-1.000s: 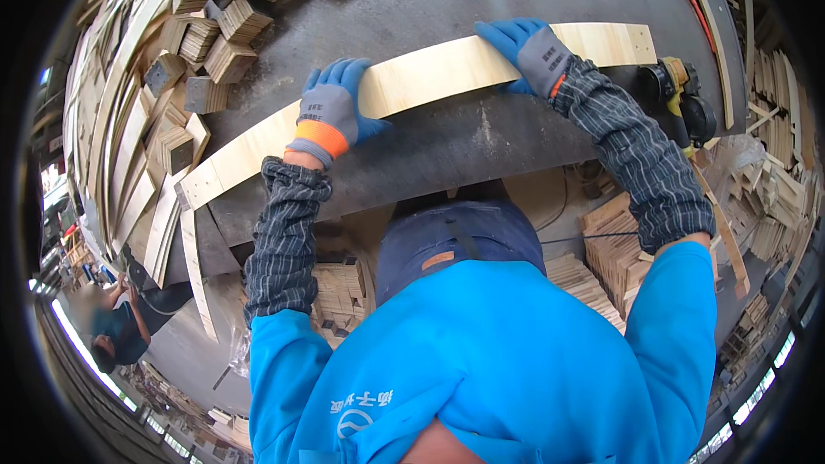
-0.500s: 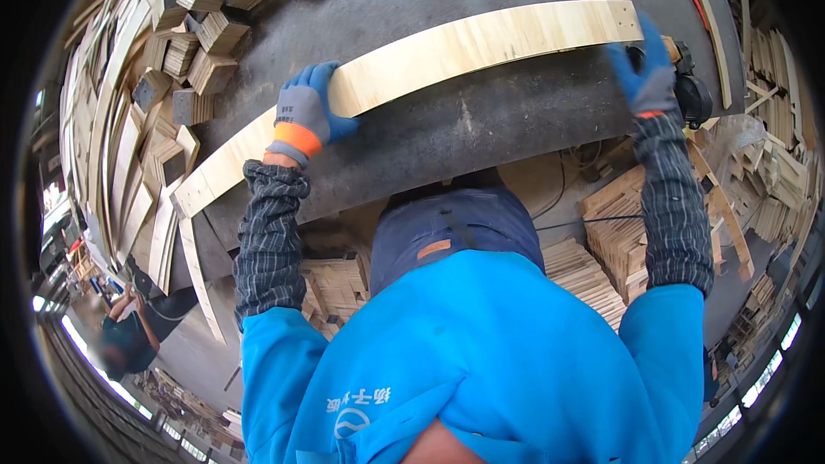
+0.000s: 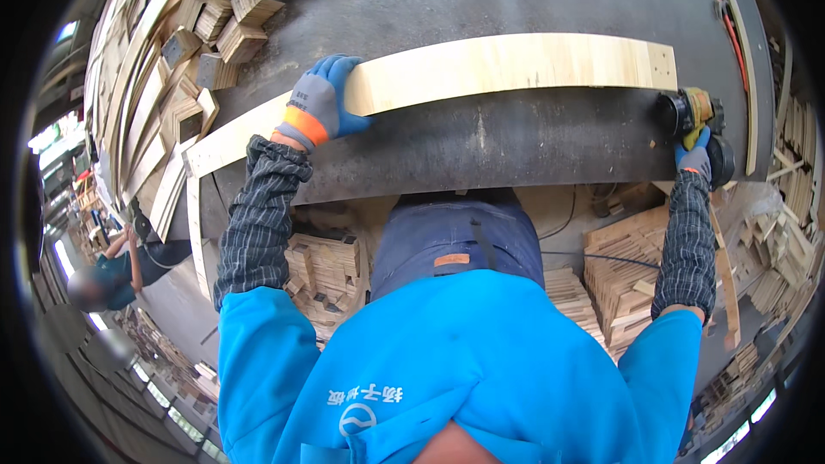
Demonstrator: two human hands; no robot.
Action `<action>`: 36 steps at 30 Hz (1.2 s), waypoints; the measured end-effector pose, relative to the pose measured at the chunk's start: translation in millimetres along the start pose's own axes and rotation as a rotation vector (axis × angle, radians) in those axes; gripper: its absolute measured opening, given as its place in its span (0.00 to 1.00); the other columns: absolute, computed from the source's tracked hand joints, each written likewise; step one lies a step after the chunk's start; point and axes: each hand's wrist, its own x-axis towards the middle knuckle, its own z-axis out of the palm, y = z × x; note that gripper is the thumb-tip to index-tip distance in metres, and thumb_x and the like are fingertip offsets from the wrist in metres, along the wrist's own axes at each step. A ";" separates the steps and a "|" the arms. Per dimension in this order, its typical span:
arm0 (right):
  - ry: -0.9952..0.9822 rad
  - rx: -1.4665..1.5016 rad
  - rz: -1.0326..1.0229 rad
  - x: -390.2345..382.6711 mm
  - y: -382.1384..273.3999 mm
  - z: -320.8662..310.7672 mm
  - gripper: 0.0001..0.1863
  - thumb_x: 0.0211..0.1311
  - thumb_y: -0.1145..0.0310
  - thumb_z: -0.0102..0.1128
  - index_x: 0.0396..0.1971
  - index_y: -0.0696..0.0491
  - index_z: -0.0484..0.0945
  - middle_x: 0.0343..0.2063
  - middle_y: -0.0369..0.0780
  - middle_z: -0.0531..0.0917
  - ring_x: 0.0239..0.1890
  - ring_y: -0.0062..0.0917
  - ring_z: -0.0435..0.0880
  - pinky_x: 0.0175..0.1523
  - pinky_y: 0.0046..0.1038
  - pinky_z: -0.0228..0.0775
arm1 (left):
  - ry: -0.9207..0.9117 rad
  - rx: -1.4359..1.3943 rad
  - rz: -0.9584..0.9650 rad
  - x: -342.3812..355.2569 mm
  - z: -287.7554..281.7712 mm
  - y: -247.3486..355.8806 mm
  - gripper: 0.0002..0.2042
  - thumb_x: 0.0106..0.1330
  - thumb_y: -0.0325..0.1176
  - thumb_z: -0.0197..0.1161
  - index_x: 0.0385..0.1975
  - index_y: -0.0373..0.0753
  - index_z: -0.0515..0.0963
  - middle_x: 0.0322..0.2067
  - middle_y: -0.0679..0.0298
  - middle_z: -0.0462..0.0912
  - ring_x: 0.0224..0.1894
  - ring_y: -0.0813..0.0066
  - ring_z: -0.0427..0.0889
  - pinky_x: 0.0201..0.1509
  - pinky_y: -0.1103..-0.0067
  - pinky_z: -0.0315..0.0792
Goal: Using a pneumatic nail gun to attach small wood blocks to long wooden boards at a workshop station.
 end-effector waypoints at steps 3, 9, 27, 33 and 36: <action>-0.183 0.119 0.115 16.1 14.0 -4.8 0.47 0.66 0.61 0.71 0.82 0.52 0.59 0.56 0.58 0.88 0.60 0.57 0.86 0.65 0.47 0.77 | -0.012 -0.003 0.006 -1.5 0.2 -0.8 0.39 0.46 0.46 0.83 0.61 0.37 0.78 0.56 0.49 0.84 0.60 0.44 0.83 0.64 0.58 0.79; -0.426 0.639 0.220 -94.5 -4.4 -121.5 0.17 0.67 0.61 0.68 0.49 0.56 0.84 0.29 0.42 0.87 0.25 0.28 0.85 0.31 0.33 0.78 | 0.007 -0.021 0.019 -1.9 2.6 0.0 0.39 0.46 0.48 0.84 0.59 0.38 0.79 0.53 0.50 0.85 0.59 0.46 0.84 0.64 0.59 0.79; -0.846 1.179 -0.033 -304.8 -419.1 -328.1 0.11 0.66 0.70 0.68 0.42 0.60 0.80 0.26 0.38 0.84 0.24 0.22 0.84 0.32 0.27 0.77 | 0.072 -0.084 0.018 -3.0 3.9 13.3 0.31 0.51 0.50 0.80 0.53 0.42 0.81 0.49 0.54 0.86 0.57 0.51 0.84 0.58 0.59 0.78; -0.719 1.087 0.052 -327.8 -426.4 -360.8 0.16 0.65 0.73 0.67 0.51 0.60 0.80 0.26 0.38 0.83 0.23 0.21 0.82 0.29 0.27 0.76 | 0.043 -0.098 0.028 -4.0 1.9 13.5 0.33 0.50 0.50 0.82 0.55 0.42 0.80 0.50 0.54 0.86 0.57 0.49 0.84 0.58 0.58 0.79; -0.738 1.136 0.045 -335.4 -415.5 -351.0 0.12 0.63 0.73 0.65 0.45 0.60 0.81 0.24 0.38 0.84 0.21 0.23 0.82 0.28 0.26 0.75 | 0.047 -0.076 0.015 -4.5 0.5 15.7 0.32 0.52 0.50 0.81 0.54 0.42 0.80 0.49 0.54 0.86 0.56 0.49 0.84 0.57 0.58 0.79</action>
